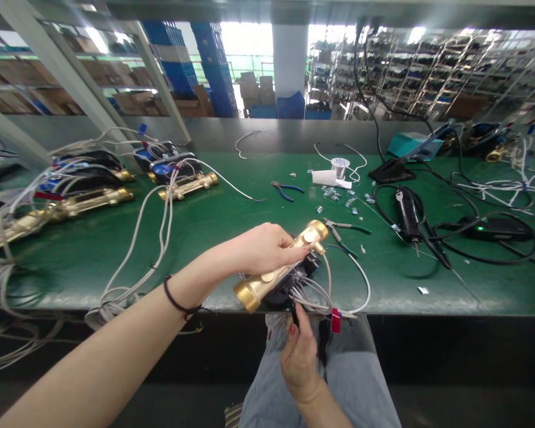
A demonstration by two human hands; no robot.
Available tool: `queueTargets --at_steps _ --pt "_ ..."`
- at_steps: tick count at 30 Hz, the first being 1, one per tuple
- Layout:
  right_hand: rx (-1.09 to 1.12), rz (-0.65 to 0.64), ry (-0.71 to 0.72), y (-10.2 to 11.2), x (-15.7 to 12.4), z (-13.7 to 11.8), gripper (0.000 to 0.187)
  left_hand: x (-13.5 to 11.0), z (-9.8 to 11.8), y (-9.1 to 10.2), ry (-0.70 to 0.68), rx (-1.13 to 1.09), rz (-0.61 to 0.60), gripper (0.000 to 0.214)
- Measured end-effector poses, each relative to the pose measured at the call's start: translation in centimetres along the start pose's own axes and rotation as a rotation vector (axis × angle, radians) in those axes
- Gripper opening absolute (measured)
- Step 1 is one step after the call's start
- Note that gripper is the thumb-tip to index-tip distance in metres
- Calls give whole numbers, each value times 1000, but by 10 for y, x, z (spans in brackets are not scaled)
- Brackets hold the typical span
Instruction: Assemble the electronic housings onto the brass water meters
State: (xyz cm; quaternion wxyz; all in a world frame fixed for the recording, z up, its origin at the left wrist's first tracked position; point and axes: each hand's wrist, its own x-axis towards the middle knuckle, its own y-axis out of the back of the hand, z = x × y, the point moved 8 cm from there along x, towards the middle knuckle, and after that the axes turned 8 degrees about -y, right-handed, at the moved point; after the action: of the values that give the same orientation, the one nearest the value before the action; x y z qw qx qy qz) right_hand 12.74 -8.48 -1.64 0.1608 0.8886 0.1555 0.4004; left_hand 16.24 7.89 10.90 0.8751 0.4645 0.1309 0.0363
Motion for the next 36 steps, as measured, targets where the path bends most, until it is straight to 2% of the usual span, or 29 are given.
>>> queueTargets --at_steps 7,12,15,18,19,22,24,30,36 --pt "22 -34 13 0 3 0 50 -1 2 2 28 45 -1 62" --pt "49 -77 17 1 6 0 50 -3 7 9 69 185 -50 60" --pt "70 -108 21 2 7 0 52 -10 23 18 94 308 2 49" --pt "92 -129 15 3 6 1 56 -22 51 14 19 583 52 35" --pt "101 -131 11 3 6 1 56 -26 59 8 -23 705 48 43" --pt "140 -137 3 2 6 3 55 -35 70 -13 -102 984 52 87" --pt "175 -142 0 0 6 3 53 -37 70 -23 -106 1086 70 93" --pt "269 -133 -26 -3 8 3 51 -33 70 -32 -62 1271 92 58" --pt "338 -123 -67 -2 10 3 51 -29 74 -35 -97 1325 22 51"
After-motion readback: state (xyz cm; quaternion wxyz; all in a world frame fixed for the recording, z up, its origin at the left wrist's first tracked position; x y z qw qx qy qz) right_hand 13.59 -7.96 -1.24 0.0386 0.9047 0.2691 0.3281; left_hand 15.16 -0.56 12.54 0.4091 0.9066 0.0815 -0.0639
